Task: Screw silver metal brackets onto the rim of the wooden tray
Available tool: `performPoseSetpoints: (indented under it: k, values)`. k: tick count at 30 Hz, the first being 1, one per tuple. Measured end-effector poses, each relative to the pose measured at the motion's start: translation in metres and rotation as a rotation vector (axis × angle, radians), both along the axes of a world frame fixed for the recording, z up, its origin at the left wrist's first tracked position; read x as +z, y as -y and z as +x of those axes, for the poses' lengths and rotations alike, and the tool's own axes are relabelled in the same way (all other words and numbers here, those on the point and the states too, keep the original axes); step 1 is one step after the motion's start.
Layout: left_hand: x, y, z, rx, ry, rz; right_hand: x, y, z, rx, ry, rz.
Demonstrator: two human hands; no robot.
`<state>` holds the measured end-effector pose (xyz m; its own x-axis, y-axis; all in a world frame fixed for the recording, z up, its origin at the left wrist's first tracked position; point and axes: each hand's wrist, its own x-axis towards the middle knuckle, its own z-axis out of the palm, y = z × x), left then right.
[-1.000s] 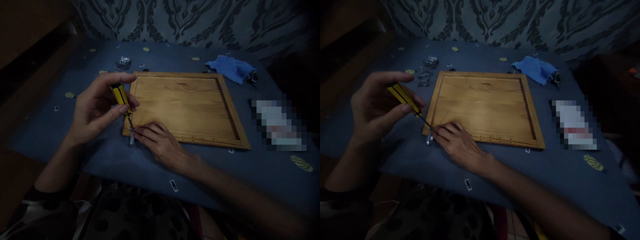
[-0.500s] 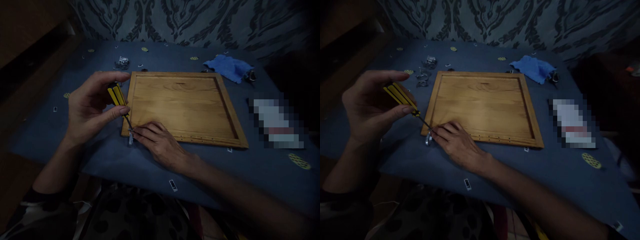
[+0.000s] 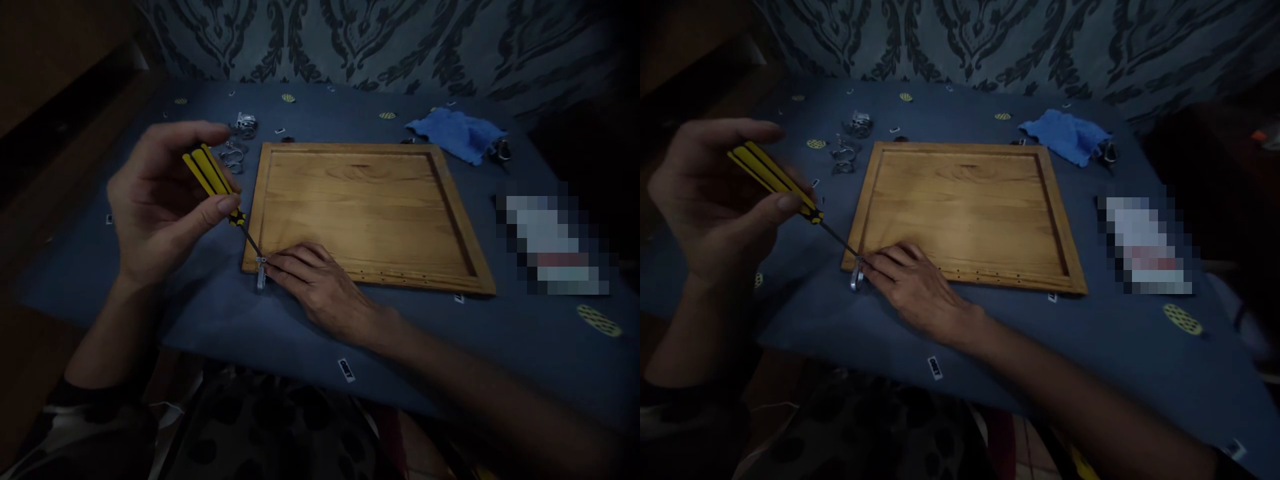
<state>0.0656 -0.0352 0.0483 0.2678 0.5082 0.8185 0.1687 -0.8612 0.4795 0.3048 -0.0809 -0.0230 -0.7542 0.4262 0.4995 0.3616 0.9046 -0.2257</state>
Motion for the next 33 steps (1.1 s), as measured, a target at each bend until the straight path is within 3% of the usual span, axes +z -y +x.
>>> performPoseSetpoints:
  k: [6,11,33]
  values:
    - [-0.0020,0.0034,0.0006,0.026,-0.098,-0.091,0.0005,0.0001,-0.0002,-0.001,-0.006,-0.011]
    - [-0.0065,-0.0004,-0.0004,-0.059,-0.075,-0.039,0.0002,0.0001,-0.0005,-0.004,-0.013,-0.003]
    - [-0.0042,-0.0017,0.0037,0.031,-0.051,0.058,0.0012,0.0003,-0.0009,-0.019,0.021,0.009]
